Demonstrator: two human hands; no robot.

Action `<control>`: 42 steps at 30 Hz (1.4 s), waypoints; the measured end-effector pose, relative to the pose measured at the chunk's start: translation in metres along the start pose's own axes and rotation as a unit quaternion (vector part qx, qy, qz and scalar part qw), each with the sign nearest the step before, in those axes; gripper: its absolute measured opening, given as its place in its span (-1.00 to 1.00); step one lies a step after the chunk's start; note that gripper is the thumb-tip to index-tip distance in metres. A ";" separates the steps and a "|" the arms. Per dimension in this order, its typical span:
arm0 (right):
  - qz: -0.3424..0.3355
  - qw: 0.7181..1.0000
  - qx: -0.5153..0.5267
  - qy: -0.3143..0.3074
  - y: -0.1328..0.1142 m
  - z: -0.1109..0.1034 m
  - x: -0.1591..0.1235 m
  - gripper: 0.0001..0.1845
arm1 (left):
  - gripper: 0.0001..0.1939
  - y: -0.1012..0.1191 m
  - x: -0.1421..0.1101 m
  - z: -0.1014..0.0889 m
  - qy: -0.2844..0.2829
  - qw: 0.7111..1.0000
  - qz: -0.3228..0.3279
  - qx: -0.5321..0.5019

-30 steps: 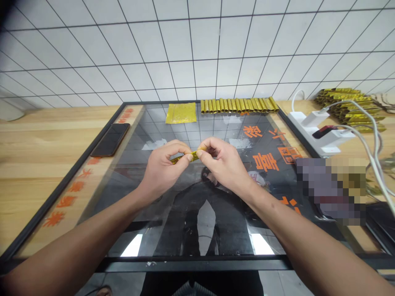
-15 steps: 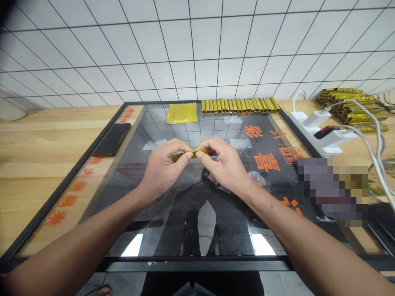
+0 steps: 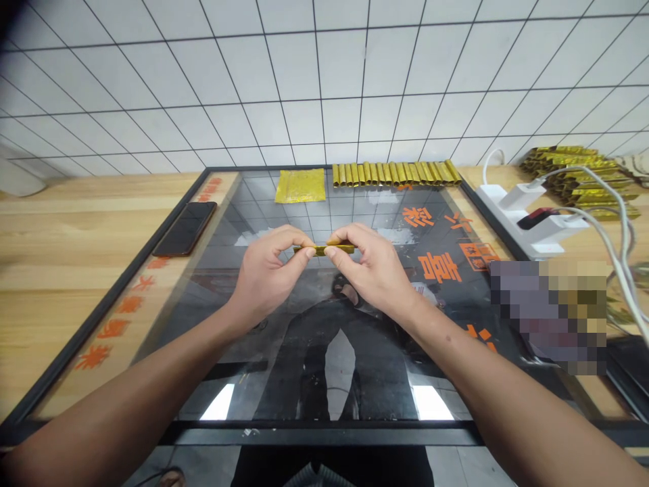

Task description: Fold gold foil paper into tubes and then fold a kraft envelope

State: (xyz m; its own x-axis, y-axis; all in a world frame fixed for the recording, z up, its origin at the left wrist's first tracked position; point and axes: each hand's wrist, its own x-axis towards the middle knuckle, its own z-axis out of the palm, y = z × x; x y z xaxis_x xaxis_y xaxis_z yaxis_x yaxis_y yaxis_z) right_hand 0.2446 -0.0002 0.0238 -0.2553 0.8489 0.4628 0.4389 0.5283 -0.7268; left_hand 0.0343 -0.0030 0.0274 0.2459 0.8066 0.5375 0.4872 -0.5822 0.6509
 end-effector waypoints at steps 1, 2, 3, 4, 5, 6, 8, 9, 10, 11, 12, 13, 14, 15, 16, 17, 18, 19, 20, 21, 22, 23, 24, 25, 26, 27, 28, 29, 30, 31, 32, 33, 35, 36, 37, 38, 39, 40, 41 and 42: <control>-0.012 1.000 -0.005 -0.001 -0.001 0.000 0.000 -0.90 | -0.83 0.001 0.000 0.000 0.000 1.000 -0.001 -0.002; -0.018 1.000 -0.006 0.000 -0.002 -0.001 0.000 -0.88 | -0.84 0.001 0.000 0.001 0.003 1.000 -0.004 -0.006; -0.018 1.000 -0.004 0.006 -0.003 -0.002 0.000 -0.86 | -0.86 0.002 0.000 0.001 0.009 1.000 -0.011 -0.012; -0.013 1.000 -0.002 0.013 -0.003 -0.002 0.000 -0.85 | -0.88 0.002 0.000 0.001 0.016 0.999 -0.021 -0.018; -0.004 1.000 0.000 0.022 -0.002 -0.003 0.000 -0.84 | -0.89 0.002 0.001 0.001 0.023 0.999 -0.031 -0.024; 0.006 1.000 0.001 0.030 -0.002 -0.003 0.000 -0.84 | -0.89 0.002 0.001 0.000 0.028 0.998 -0.039 -0.029; 0.015 0.999 0.001 0.032 0.000 -0.003 0.000 -0.86 | -0.88 0.000 0.002 0.000 0.030 0.998 -0.044 -0.032; 0.013 1.000 -0.003 0.028 0.001 -0.002 0.000 -0.88 | -0.86 0.000 0.002 0.000 0.027 0.998 -0.041 -0.032; 0.008 1.000 -0.008 0.024 0.001 -0.002 0.000 -0.89 | -0.85 -0.001 0.002 0.000 0.023 0.999 -0.037 -0.032; 0.000 1.000 -0.012 0.018 0.001 -0.001 0.000 -0.90 | -0.85 -0.001 0.001 0.001 0.021 0.999 -0.033 -0.033; -0.008 1.000 -0.015 0.013 0.001 0.000 -0.001 -0.91 | -0.85 -0.001 0.001 0.001 0.018 0.999 -0.029 -0.035; -0.014 1.000 -0.016 0.008 0.000 0.000 -0.001 -0.90 | -0.85 -0.001 0.000 0.002 0.015 0.999 -0.025 -0.036; -0.017 1.000 -0.015 0.004 -0.002 0.000 -0.001 -0.88 | -0.84 -0.001 -0.001 0.002 0.012 0.999 -0.020 -0.035; -0.014 1.000 -0.013 0.001 -0.004 0.000 -0.001 -0.86 | -0.84 -0.001 -0.002 0.003 0.009 0.999 -0.014 -0.030; -0.006 1.000 -0.007 0.000 -0.005 0.000 -0.002 -0.84 | -0.83 0.000 -0.002 0.003 0.007 1.000 -0.002 -0.018; 0.007 1.000 0.000 -0.002 -0.007 0.000 -0.002 -0.82 | -0.83 0.000 -0.003 0.003 0.004 1.000 0.012 -0.002; 0.020 1.000 0.007 -0.005 -0.008 0.000 -0.002 -0.81 | -0.83 0.000 -0.003 0.003 0.001 1.000 0.026 0.016; 0.031 0.999 0.013 -0.008 -0.009 -0.001 -0.002 -0.81 | -0.83 0.001 -0.003 0.003 0.000 0.999 0.036 0.030; 0.036 0.999 0.015 -0.008 -0.009 -0.001 -0.002 -0.81 | -0.84 0.001 -0.003 0.002 0.000 0.999 0.040 0.036; 0.034 0.999 0.013 -0.008 -0.008 -0.001 -0.003 -0.82 | -0.85 0.001 -0.003 0.002 0.002 0.999 0.037 0.033; 0.029 1.000 0.008 -0.006 -0.008 -0.001 -0.003 -0.84 | -0.85 0.001 -0.003 0.002 0.005 0.999 0.030 0.023; 0.024 1.000 0.004 -0.003 -0.006 0.000 -0.003 -0.85 | -0.85 0.000 -0.003 0.002 0.009 1.000 0.023 0.009; 0.025 1.000 0.002 0.000 -0.005 0.001 -0.004 -0.87 | -0.85 0.000 -0.002 0.002 0.015 1.000 0.017 -0.006; 0.033 0.999 0.006 0.001 -0.003 0.001 -0.004 -0.87 | -0.84 -0.001 -0.002 0.002 0.021 1.000 0.014 -0.017; 0.047 0.999 0.017 -0.001 -0.002 0.002 -0.004 -0.87 | -0.84 -0.001 -0.002 0.001 0.025 0.999 0.014 -0.024; 0.064 0.997 0.036 -0.003 -0.001 0.002 -0.004 -0.84 | -0.84 -0.001 -0.001 0.001 0.027 0.999 0.013 -0.030; 0.082 0.995 0.060 -0.005 0.000 0.003 -0.003 -0.80 | -0.84 -0.002 -0.001 0.001 0.028 0.999 0.011 -0.033; 0.098 0.991 0.086 -0.008 0.001 0.003 -0.002 -0.75 | -0.84 -0.002 -0.001 0.001 0.028 0.999 0.008 -0.036; 0.112 0.987 0.111 -0.012 0.001 0.002 -0.002 -0.70 | -0.84 -0.002 -0.001 0.001 0.028 0.999 0.003 -0.042; 0.124 0.983 0.133 -0.017 0.000 0.002 -0.001 -0.65 | -0.84 -0.002 -0.001 0.002 0.028 0.998 -0.004 -0.050; 0.133 0.980 0.149 -0.023 0.000 0.001 0.000 -0.62 | -0.85 -0.002 -0.001 0.002 0.028 0.998 -0.011 -0.062; 0.140 0.977 0.158 -0.029 0.000 0.000 0.001 -0.59 | -0.86 -0.003 -0.001 0.004 0.029 0.996 -0.018 -0.079; 0.145 0.975 0.166 -0.040 -0.001 0.000 0.003 -0.58 | -0.89 -0.004 -0.001 0.006 0.033 0.992 -0.036 -0.118; 0.144 0.975 0.166 -0.042 -0.001 0.000 0.003 -0.58 | -0.91 -0.005 -0.001 0.008 0.034 0.989 -0.047 -0.139; 0.142 0.975 0.168 -0.041 -0.001 0.001 0.003 -0.60 | -0.93 -0.005 -0.001 0.009 0.035 0.985 -0.060 -0.160; 0.139 0.975 0.171 -0.039 0.000 0.002 0.003 -0.62 | -0.93 -0.005 -0.001 0.011 0.036 0.981 -0.073 -0.178; 0.136 0.974 0.177 -0.039 0.000 0.003 0.003 -0.65 | -0.93 -0.005 -0.001 0.011 0.036 0.977 -0.083 -0.193; 0.133 0.972 0.187 -0.041 0.000 0.004 0.002 -0.67 | -0.93 -0.004 -0.001 0.012 0.036 0.974 -0.088 -0.205; 0.131 0.970 0.200 -0.045 0.001 0.005 0.002 -0.69 | -0.93 -0.003 0.000 0.012 0.037 0.973 -0.089 -0.211; 0.131 0.967 0.213 -0.052 0.001 0.007 0.002 -0.71 | -0.94 -0.002 0.000 0.011 0.037 0.973 -0.084 -0.211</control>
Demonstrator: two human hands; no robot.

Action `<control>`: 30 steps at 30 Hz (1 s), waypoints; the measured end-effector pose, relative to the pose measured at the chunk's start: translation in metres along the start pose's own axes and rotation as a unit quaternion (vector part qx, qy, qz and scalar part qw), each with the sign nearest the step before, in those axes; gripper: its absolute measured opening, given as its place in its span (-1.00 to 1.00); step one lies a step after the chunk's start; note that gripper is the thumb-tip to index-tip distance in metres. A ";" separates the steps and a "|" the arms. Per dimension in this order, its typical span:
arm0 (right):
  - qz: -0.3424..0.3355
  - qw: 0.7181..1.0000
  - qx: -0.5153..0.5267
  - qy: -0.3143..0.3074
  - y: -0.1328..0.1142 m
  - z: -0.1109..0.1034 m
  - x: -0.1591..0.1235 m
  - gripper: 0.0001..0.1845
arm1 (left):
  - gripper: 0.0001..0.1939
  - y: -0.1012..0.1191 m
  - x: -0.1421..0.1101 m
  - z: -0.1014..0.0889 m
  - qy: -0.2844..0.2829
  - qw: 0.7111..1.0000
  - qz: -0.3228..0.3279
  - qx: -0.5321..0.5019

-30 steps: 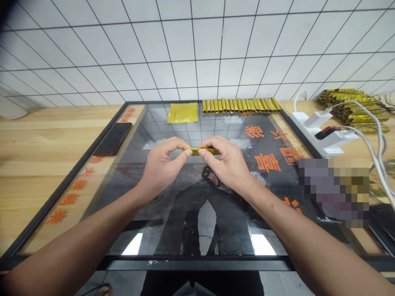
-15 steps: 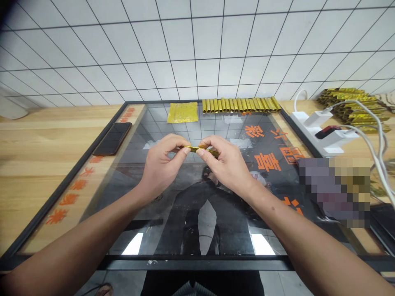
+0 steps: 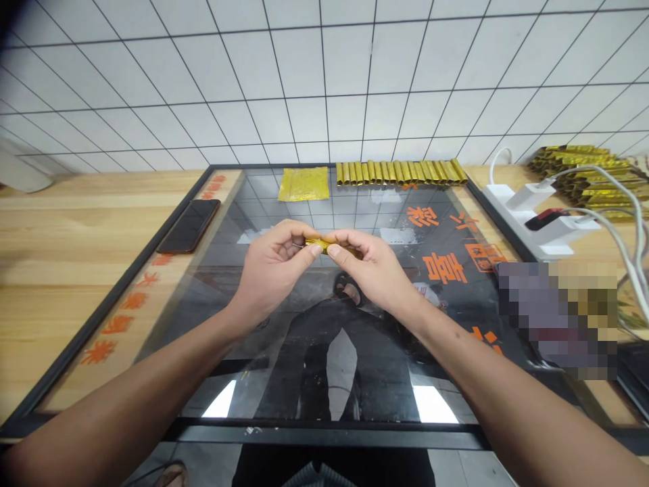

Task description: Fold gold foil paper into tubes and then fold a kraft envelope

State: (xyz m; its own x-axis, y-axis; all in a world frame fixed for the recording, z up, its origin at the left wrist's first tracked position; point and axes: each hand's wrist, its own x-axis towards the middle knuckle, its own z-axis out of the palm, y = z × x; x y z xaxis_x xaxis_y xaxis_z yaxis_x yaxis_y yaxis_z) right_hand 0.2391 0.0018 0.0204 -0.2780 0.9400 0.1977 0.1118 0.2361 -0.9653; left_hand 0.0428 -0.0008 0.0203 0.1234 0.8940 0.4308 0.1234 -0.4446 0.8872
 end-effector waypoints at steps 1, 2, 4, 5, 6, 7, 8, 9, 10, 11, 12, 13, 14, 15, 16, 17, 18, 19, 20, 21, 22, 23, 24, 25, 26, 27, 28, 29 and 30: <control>0.002 1.000 0.008 -0.008 0.001 0.001 0.000 -0.72 | -0.94 0.001 0.000 0.000 -0.001 1.000 0.008 0.006; 0.003 1.000 0.012 -0.013 0.002 0.001 0.000 -0.74 | -0.93 0.003 0.000 -0.001 -0.001 1.000 0.017 0.017; -0.002 1.000 0.007 -0.016 0.005 0.001 0.000 -0.75 | -0.91 0.004 0.001 -0.002 0.000 0.998 0.034 0.052; -0.004 1.000 0.001 -0.016 0.007 0.001 0.000 -0.75 | -0.89 0.005 0.001 -0.002 0.001 0.997 0.041 0.069; -0.005 1.000 -0.004 -0.018 0.008 0.000 -0.001 -0.75 | -0.88 0.005 0.001 -0.003 0.003 0.995 0.048 0.084; -0.004 1.000 -0.007 -0.024 0.010 0.000 -0.001 -0.75 | -0.87 0.004 0.001 -0.003 0.004 0.994 0.053 0.094; -0.003 0.999 -0.008 -0.030 0.010 0.000 -0.001 -0.76 | -0.86 0.004 0.001 -0.003 0.006 0.993 0.056 0.101; -0.003 0.999 -0.008 -0.037 0.011 0.000 -0.001 -0.76 | -0.83 0.003 0.000 -0.003 0.007 0.993 0.058 0.104; -0.004 0.999 -0.006 -0.044 0.011 0.001 -0.001 -0.77 | -0.80 0.002 0.000 -0.003 0.007 0.993 0.060 0.105; -0.005 0.999 -0.004 -0.050 0.010 0.001 -0.002 -0.78 | -0.76 0.002 0.000 -0.003 0.007 0.992 0.061 0.106; -0.004 0.998 -0.003 -0.056 0.010 0.001 -0.002 -0.79 | -0.72 0.001 -0.001 -0.003 0.005 0.992 0.063 0.105; -0.001 0.998 -0.002 -0.063 0.009 0.002 -0.002 -0.79 | -0.69 0.001 -0.001 -0.003 0.001 0.992 0.066 0.105; 0.005 0.998 0.000 -0.069 0.009 0.002 -0.002 -0.80 | -0.66 0.000 -0.001 -0.003 -0.001 0.992 0.072 0.107; 0.013 0.997 0.002 -0.076 0.008 0.002 -0.003 -0.80 | -0.65 0.000 -0.002 -0.003 -0.005 0.991 0.078 0.111; 0.020 0.996 0.006 -0.082 0.008 0.003 -0.003 -0.80 | -0.65 0.001 -0.002 -0.003 -0.008 0.990 0.085 0.116; 0.024 0.996 0.011 -0.088 0.008 0.003 -0.003 -0.81 | -0.65 0.001 -0.003 -0.003 -0.009 0.988 0.091 0.121; 0.025 0.995 0.016 -0.093 0.008 0.003 -0.003 -0.82 | -0.65 0.001 -0.003 -0.002 -0.011 0.988 0.094 0.124; 0.026 0.995 0.019 -0.096 0.008 0.003 -0.003 -0.84 | -0.64 0.002 -0.004 -0.002 -0.014 0.989 0.090 0.120; 0.025 0.995 0.021 -0.098 0.008 0.003 -0.003 -0.86 | -0.63 0.002 -0.004 -0.001 -0.016 0.991 0.078 0.109; 0.026 0.994 0.021 -0.099 0.008 0.004 -0.003 -0.87 | -0.62 0.002 -0.004 0.000 -0.018 0.994 0.059 0.092; 0.028 0.995 0.020 -0.099 0.007 0.004 -0.002 -0.87 | -0.60 0.002 -0.005 0.001 -0.019 0.997 0.034 0.070; 0.032 0.995 0.019 -0.097 0.007 0.004 -0.002 -0.86 | -0.59 0.001 -0.005 0.002 -0.020 0.999 0.009 0.050; 0.036 0.995 0.020 -0.095 0.006 0.004 -0.002 -0.84 | -0.59 0.001 -0.005 0.003 -0.021 0.999 -0.012 0.034; 0.039 0.995 0.021 -0.093 0.006 0.004 -0.002 -0.82 | -0.61 0.000 -0.005 0.003 -0.022 0.999 -0.024 0.026; 0.041 0.995 0.021 -0.091 0.005 0.004 -0.002 -0.81 | -0.65 0.000 -0.005 0.003 -0.026 0.999 -0.028 0.026; 0.041 0.995 0.018 -0.090 0.005 0.004 -0.002 -0.79 | -0.71 0.000 -0.005 0.003 -0.029 0.999 -0.026 0.031; 0.039 0.995 0.014 -0.087 0.005 0.004 -0.002 -0.78 | -0.76 0.001 -0.005 0.002 -0.032 0.999 -0.019 0.040; 0.037 0.996 0.008 -0.085 0.006 0.004 -0.002 -0.76 | -0.80 0.002 -0.005 0.002 -0.034 0.998 -0.009 0.051; 0.035 0.996 0.002 -0.082 0.006 0.004 -0.003 -0.75 | -0.81 0.004 -0.004 0.001 -0.037 0.997 0.004 0.064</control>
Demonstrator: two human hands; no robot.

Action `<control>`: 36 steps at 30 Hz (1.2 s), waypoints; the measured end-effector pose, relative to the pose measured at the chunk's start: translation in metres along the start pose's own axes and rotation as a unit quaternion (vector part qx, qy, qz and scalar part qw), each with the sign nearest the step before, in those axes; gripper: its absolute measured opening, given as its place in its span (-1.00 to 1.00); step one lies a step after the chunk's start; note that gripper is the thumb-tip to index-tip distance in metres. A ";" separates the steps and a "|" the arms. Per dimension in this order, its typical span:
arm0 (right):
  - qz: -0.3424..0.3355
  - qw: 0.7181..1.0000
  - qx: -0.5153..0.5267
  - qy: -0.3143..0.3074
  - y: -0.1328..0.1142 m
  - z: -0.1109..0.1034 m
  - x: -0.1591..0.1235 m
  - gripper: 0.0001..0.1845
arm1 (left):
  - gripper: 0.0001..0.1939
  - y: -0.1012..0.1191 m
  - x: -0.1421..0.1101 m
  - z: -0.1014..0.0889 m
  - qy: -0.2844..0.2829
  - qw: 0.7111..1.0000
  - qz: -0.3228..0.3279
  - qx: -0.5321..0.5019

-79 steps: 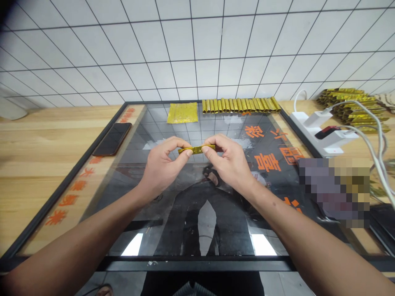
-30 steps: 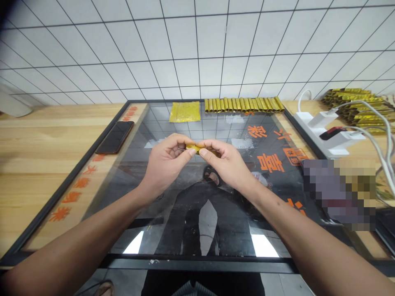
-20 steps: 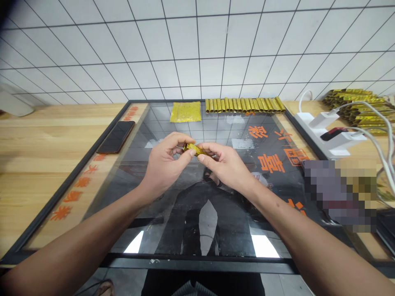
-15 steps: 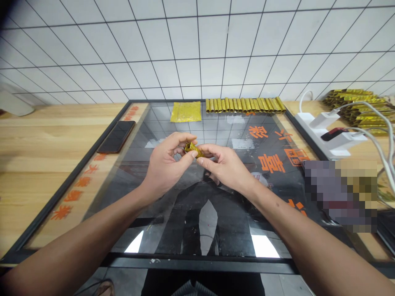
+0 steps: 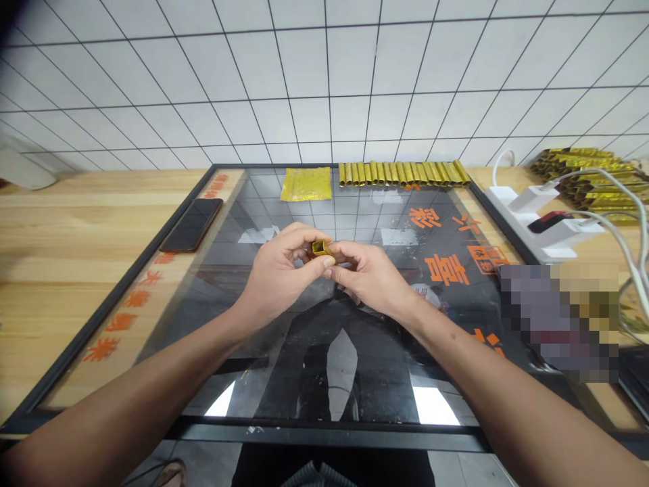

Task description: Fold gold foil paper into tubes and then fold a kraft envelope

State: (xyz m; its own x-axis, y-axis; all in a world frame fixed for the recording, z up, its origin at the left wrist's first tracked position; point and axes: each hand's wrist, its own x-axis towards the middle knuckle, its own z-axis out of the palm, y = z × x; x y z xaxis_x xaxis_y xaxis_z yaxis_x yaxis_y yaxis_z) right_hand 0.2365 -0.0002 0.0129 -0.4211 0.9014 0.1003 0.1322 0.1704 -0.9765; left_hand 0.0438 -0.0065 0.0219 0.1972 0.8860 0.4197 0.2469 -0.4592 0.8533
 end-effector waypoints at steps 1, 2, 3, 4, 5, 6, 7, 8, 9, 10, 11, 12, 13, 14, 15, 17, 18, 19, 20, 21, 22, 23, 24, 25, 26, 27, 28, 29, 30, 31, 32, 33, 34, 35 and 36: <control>-0.001 1.000 -0.006 0.004 0.001 0.000 0.000 -0.75 | -0.81 0.002 0.000 -0.001 -0.003 1.000 0.014 0.015; -0.002 1.000 -0.011 0.008 0.002 -0.001 0.000 -0.75 | -0.79 0.003 0.000 -0.001 -0.008 0.999 0.030 0.030; -0.001 1.000 -0.016 0.010 0.003 -0.001 0.000 -0.76 | -0.78 0.005 0.000 -0.002 -0.012 0.998 0.045 0.044; -0.002 1.000 -0.021 0.010 0.004 -0.002 -0.001 -0.78 | -0.76 0.006 0.000 -0.002 -0.016 0.996 0.060 0.057; -0.003 1.000 -0.028 0.009 0.005 -0.002 -0.001 -0.80 | -0.75 0.007 -0.001 -0.002 -0.021 0.995 0.072 0.066; -0.004 0.999 -0.034 0.009 0.006 -0.003 -0.001 -0.82 | -0.75 0.007 -0.001 -0.002 -0.024 0.994 0.082 0.072; -0.005 0.999 -0.039 0.009 0.006 -0.004 -0.001 -0.84 | -0.75 0.007 -0.001 -0.001 -0.027 0.993 0.089 0.075; -0.008 0.999 -0.044 0.010 0.007 -0.004 -0.001 -0.85 | -0.74 0.006 -0.002 -0.001 -0.028 0.992 0.096 0.076; -0.010 0.999 -0.048 0.011 0.007 -0.005 -0.001 -0.86 | -0.74 0.005 -0.002 -0.001 -0.030 0.992 0.101 0.076; -0.013 0.998 -0.053 0.012 0.006 -0.005 -0.001 -0.87 | -0.74 0.005 -0.002 -0.001 -0.031 0.991 0.104 0.074; -0.015 0.998 -0.057 0.013 0.006 -0.005 -0.001 -0.87 | -0.73 0.004 -0.002 -0.001 -0.033 0.991 0.104 0.072; -0.017 0.998 -0.059 0.012 0.005 -0.006 -0.001 -0.87 | -0.72 0.004 -0.002 -0.001 -0.034 0.992 0.101 0.070; -0.015 0.998 -0.060 0.011 0.004 -0.006 -0.001 -0.86 | -0.72 0.004 -0.002 -0.001 -0.035 0.992 0.097 0.067; -0.011 0.998 -0.060 0.010 0.004 -0.006 -0.001 -0.85 | -0.72 0.004 -0.002 -0.001 -0.035 0.993 0.092 0.063; -0.006 0.998 -0.060 0.011 0.003 -0.006 -0.001 -0.84 | -0.73 0.005 -0.002 -0.002 -0.034 0.994 0.086 0.059; 0.005 0.998 -0.059 0.016 0.004 -0.006 -0.001 -0.82 | -0.76 0.006 -0.002 -0.002 -0.034 0.996 0.070 0.045; 0.008 0.998 -0.055 0.020 0.004 -0.006 -0.001 -0.83 | -0.79 0.007 -0.001 -0.002 -0.033 0.998 0.053 0.028; 0.009 0.999 -0.047 0.022 0.005 -0.006 -0.001 -0.84 | -0.81 0.007 0.000 -0.002 -0.026 0.999 0.028 0.001; 0.008 0.999 -0.037 0.024 0.006 -0.005 0.000 -0.84 | -0.84 0.006 0.001 -0.002 -0.016 0.999 -0.004 -0.036; 0.007 0.999 -0.026 0.026 0.007 -0.005 0.000 -0.79 | -0.87 0.004 0.004 -0.002 0.002 0.996 -0.040 -0.081; 0.006 0.999 -0.016 0.030 0.008 -0.004 0.001 -0.72 | -0.87 0.002 0.006 -0.003 0.024 0.988 -0.076 -0.131; 0.006 0.999 -0.009 0.034 0.008 -0.004 0.002 -0.62 | -0.85 0.000 0.009 -0.004 0.045 0.977 -0.110 -0.179; 0.007 0.999 -0.005 0.038 0.008 -0.003 0.002 -0.53 | -0.83 -0.003 0.011 -0.005 0.067 0.962 -0.142 -0.222; 0.009 0.999 0.000 0.043 0.008 -0.003 0.002 -0.47 | -0.80 -0.005 0.014 -0.006 0.080 0.946 -0.172 -0.261; 0.013 0.999 0.005 0.046 0.007 -0.003 0.002 -0.43 | -0.78 -0.008 0.015 -0.007 0.089 0.931 -0.198 -0.295; 0.017 0.999 0.010 0.046 0.006 -0.002 0.002 -0.41 | -0.76 -0.011 0.016 -0.008 0.092 0.916 -0.222 -0.322; 0.018 0.999 0.013 0.049 0.006 -0.002 0.002 -0.40 | -0.75 -0.013 0.017 -0.009 0.089 0.903 -0.243 -0.344; 0.017 0.998 0.013 0.053 0.005 -0.002 0.002 -0.40 | -0.75 -0.015 0.017 -0.010 0.084 0.892 -0.261 -0.359; 0.014 0.998 0.012 0.057 0.005 -0.002 0.001 -0.41 | -0.74 -0.017 0.017 -0.010 0.076 0.883 -0.278 -0.370; 0.008 0.998 0.011 0.062 0.005 -0.002 0.001 -0.42 | -0.74 -0.019 0.016 -0.010 0.065 0.876 -0.293 -0.377; 0.001 0.998 0.010 0.066 0.005 -0.002 0.001 -0.42 | -0.75 -0.020 0.015 -0.010 0.054 0.869 -0.308 -0.383; -0.006 0.998 0.010 0.069 0.006 -0.002 0.001 -0.43 | -0.77 -0.022 0.015 -0.009 0.043 0.862 -0.322 -0.388; -0.013 0.997 0.011 0.071 0.006 -0.001 0.000 -0.45 | -0.79 -0.023 0.014 -0.009 0.031 0.856 -0.335 -0.392; -0.020 0.997 0.013 0.071 0.006 -0.001 0.000 -0.47 | -0.80 -0.024 0.013 -0.008 0.019 0.851 -0.346 -0.396; -0.025 0.997 0.015 0.071 0.005 -0.001 0.000 -0.48 | -0.81 -0.025 0.013 -0.007 0.007 0.847 -0.354 -0.397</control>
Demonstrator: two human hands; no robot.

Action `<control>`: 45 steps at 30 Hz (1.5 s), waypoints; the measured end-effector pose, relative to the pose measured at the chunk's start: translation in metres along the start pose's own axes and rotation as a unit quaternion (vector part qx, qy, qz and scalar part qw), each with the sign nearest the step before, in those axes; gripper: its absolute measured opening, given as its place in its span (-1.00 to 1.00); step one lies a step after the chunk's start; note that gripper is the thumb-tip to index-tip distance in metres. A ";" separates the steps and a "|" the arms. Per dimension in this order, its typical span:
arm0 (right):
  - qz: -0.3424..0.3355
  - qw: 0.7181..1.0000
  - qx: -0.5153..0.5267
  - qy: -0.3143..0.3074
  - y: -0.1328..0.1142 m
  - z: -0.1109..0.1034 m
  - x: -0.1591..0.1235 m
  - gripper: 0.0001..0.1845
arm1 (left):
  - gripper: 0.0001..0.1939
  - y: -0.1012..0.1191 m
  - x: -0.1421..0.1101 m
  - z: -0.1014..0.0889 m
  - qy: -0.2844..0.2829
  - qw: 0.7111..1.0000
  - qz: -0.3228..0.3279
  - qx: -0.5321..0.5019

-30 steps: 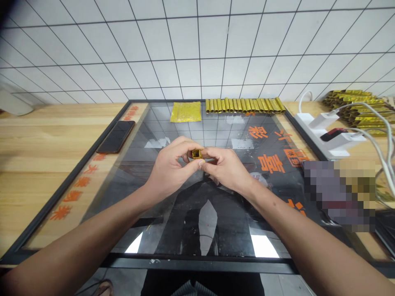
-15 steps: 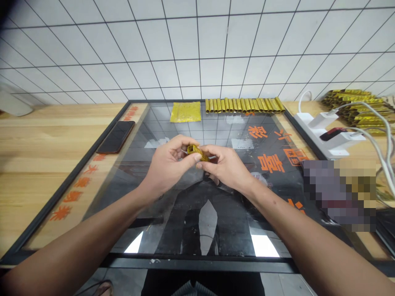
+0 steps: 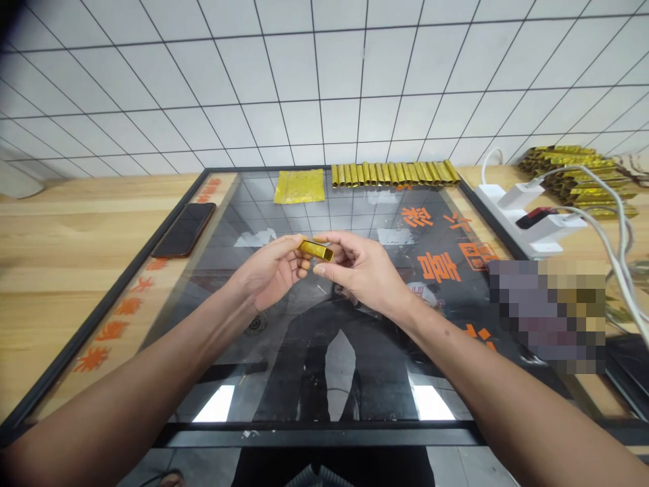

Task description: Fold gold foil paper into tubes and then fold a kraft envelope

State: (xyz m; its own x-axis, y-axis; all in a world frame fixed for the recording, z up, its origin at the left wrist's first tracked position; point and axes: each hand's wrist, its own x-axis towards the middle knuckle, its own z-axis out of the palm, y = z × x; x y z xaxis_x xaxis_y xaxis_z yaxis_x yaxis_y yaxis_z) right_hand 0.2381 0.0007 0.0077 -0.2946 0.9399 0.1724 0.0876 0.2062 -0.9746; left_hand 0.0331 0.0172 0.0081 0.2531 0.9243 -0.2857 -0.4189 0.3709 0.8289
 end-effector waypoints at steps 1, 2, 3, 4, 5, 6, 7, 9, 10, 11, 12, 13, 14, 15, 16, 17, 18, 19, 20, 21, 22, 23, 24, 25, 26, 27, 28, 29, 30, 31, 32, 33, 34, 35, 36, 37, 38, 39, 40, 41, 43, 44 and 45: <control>-0.003 1.000 0.002 0.000 -0.001 0.001 -0.001 -0.50 | -0.81 -0.001 0.000 0.000 -0.007 1.000 -0.009 0.003; -0.004 1.000 0.004 0.000 -0.002 0.001 -0.001 -0.51 | -0.80 -0.001 0.001 0.000 -0.012 1.000 -0.015 0.008; -0.006 1.000 0.008 0.000 -0.003 0.002 -0.001 -0.52 | -0.78 -0.002 0.001 0.000 -0.018 1.000 -0.019 0.013; -0.007 1.000 0.010 0.000 -0.004 0.002 -0.002 -0.53 | -0.77 -0.002 0.001 0.000 -0.022 0.999 -0.020 0.019; -0.008 1.000 0.012 0.001 -0.006 0.003 -0.002 -0.54 | -0.76 -0.001 0.000 0.000 -0.025 0.999 -0.022 0.025; -0.008 1.000 0.012 0.002 -0.007 0.003 -0.002 -0.55 | -0.76 -0.001 0.000 0.000 -0.028 0.999 -0.024 0.031; -0.008 1.000 0.011 0.003 -0.007 0.003 -0.002 -0.56 | -0.75 -0.001 0.000 0.000 -0.032 0.998 -0.027 0.037; -0.010 1.000 0.012 0.007 -0.008 0.001 -0.001 -0.59 | -0.75 0.000 -0.001 0.000 -0.040 0.997 -0.035 0.047; -0.011 1.000 0.014 0.011 -0.007 0.000 -0.001 -0.60 | -0.74 0.001 -0.002 0.001 -0.045 0.997 -0.039 0.052; -0.012 1.000 0.018 0.015 -0.007 -0.001 -0.001 -0.61 | -0.72 0.001 -0.003 0.001 -0.051 0.996 -0.044 0.056; -0.014 1.000 0.021 0.019 -0.006 -0.002 0.000 -0.62 | -0.70 0.001 -0.003 0.001 -0.060 0.995 -0.048 0.061; -0.018 0.999 0.024 0.021 -0.005 -0.003 0.000 -0.63 | -0.68 0.002 -0.004 0.002 -0.071 0.994 -0.052 0.065; -0.023 0.999 0.027 0.021 -0.005 -0.004 0.001 -0.65 | -0.66 0.003 -0.005 0.002 -0.083 0.993 -0.055 0.068; -0.026 0.999 0.031 0.020 -0.004 -0.005 0.002 -0.66 | -0.64 0.003 -0.006 0.003 -0.094 0.991 -0.059 0.070; -0.027 0.999 0.035 0.019 -0.004 -0.006 0.003 -0.66 | -0.64 0.004 -0.007 0.004 -0.101 0.990 -0.063 0.070; -0.025 0.999 0.039 0.019 -0.004 -0.007 0.003 -0.64 | -0.64 0.005 -0.008 0.005 -0.105 0.990 -0.068 0.069; -0.020 0.999 0.040 0.021 -0.004 -0.007 0.004 -0.61 | -0.64 0.006 -0.009 0.006 -0.104 0.990 -0.073 0.067; -0.015 0.999 0.040 0.025 -0.004 -0.008 0.005 -0.57 | -0.65 0.007 -0.009 0.008 -0.102 0.989 -0.080 0.066; -0.012 0.999 0.039 0.027 -0.005 -0.009 0.005 -0.53 | -0.66 0.007 -0.010 0.009 -0.098 0.989 -0.087 0.064; -0.012 0.999 0.037 0.030 -0.005 -0.009 0.005 -0.50 | -0.67 0.008 -0.010 0.009 -0.095 0.989 -0.095 0.063; -0.014 0.999 0.037 0.032 -0.006 -0.009 0.006 -0.48 | -0.68 0.008 -0.011 0.010 -0.092 0.989 -0.102 0.061; -0.015 0.999 0.041 0.032 -0.007 -0.009 0.006 -0.49 | -0.69 0.009 -0.011 0.010 -0.089 0.988 -0.110 0.060; -0.013 0.998 0.048 0.031 -0.007 -0.009 0.006 -0.51 | -0.70 0.009 -0.011 0.010 -0.088 0.988 -0.116 0.058; -0.010 0.998 0.056 0.030 -0.008 -0.009 0.006 -0.53 | -0.70 0.009 -0.011 0.010 -0.089 0.987 -0.118 0.058; -0.003 0.998 0.063 0.029 -0.008 -0.009 0.006 -0.55 | -0.70 0.009 -0.011 0.010 -0.092 0.987 -0.117 0.058; 0.004 0.997 0.068 0.029 -0.007 -0.009 0.006 -0.56 | -0.69 0.009 -0.011 0.010 -0.095 0.987 -0.115 0.060; 0.009 0.997 0.072 0.031 -0.007 -0.010 0.006 -0.57 | -0.67 0.009 -0.012 0.010 -0.098 0.987 -0.110 0.064; 0.012 0.996 0.076 0.034 -0.006 -0.010 0.006 -0.57 | -0.64 0.009 -0.012 0.011 -0.102 0.987 -0.103 0.069; 0.014 0.996 0.081 0.037 -0.005 -0.011 0.006 -0.57 | -0.60 0.009 -0.012 0.011 -0.106 0.987 -0.092 0.075; 0.014 0.995 0.088 0.041 -0.003 -0.011 0.006 -0.58 | -0.58 0.008 -0.012 0.012 -0.108 0.988 -0.075 0.085; 0.013 0.994 0.096 0.044 -0.002 -0.012 0.007 -0.58 | -0.56 0.007 -0.013 0.013 -0.109 0.988 -0.053 0.099; 0.011 0.993 0.104 0.048 -0.001 -0.012 0.007 -0.58 | -0.57 0.006 -0.013 0.014 -0.105 0.987 -0.021 0.117; 0.010 0.992 0.112 0.051 0.000 -0.012 0.008 -0.59 | -0.59 0.005 -0.013 0.014 -0.097 0.986 0.018 0.138; 0.008 0.991 0.120 0.054 0.000 -0.012 0.008 -0.59 | -0.63 0.004 -0.014 0.015 -0.086 0.982 0.060 0.160; 0.007 0.990 0.127 0.056 0.001 -0.011 0.008 -0.59 | -0.67 0.002 -0.014 0.015 -0.074 0.975 0.099 0.182; 0.008 0.990 0.132 0.056 0.001 -0.010 0.008 -0.59 | -0.72 0.001 -0.014 0.015 -0.060 0.968 0.138 0.202; 0.010 0.989 0.135 0.054 0.002 -0.010 0.008 -0.59 | -0.77 0.000 -0.014 0.015 -0.048 0.959 0.171 0.220; 0.013 0.989 0.136 0.053 0.002 -0.009 0.008 -0.59 | -0.83 -0.001 -0.014 0.015 -0.038 0.950 0.200 0.237; 0.016 0.990 0.134 0.051 0.003 -0.008 0.008 -0.58 | -0.88 -0.002 -0.014 0.014 -0.031 0.940 0.224 0.254; 0.019 0.990 0.131 0.049 0.003 -0.007 0.007 -0.58 | -0.92 -0.003 -0.014 0.014 -0.026 0.930 0.247 0.270; 0.021 0.991 0.125 0.045 0.004 -0.006 0.007 -0.57 | -0.92 -0.004 -0.014 0.013 -0.020 0.911 0.284 0.297; 0.021 0.991 0.122 0.043 0.005 -0.006 0.006 -0.57 | -0.92 -0.005 -0.014 0.013 -0.018 0.904 0.295 0.308; 0.020 0.992 0.120 0.041 0.005 -0.006 0.006 -0.58 | -0.91 -0.005 -0.014 0.012 -0.014 0.900 0.300 0.316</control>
State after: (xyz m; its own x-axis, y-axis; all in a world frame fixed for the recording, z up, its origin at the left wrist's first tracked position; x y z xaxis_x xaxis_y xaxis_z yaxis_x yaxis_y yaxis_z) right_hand 0.2419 0.0091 0.0051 -0.2155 0.9672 0.1343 -0.1341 0.1070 -0.9852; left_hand 0.0423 0.0009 0.0140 0.1725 0.9351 0.3096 0.0895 -0.3279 0.9405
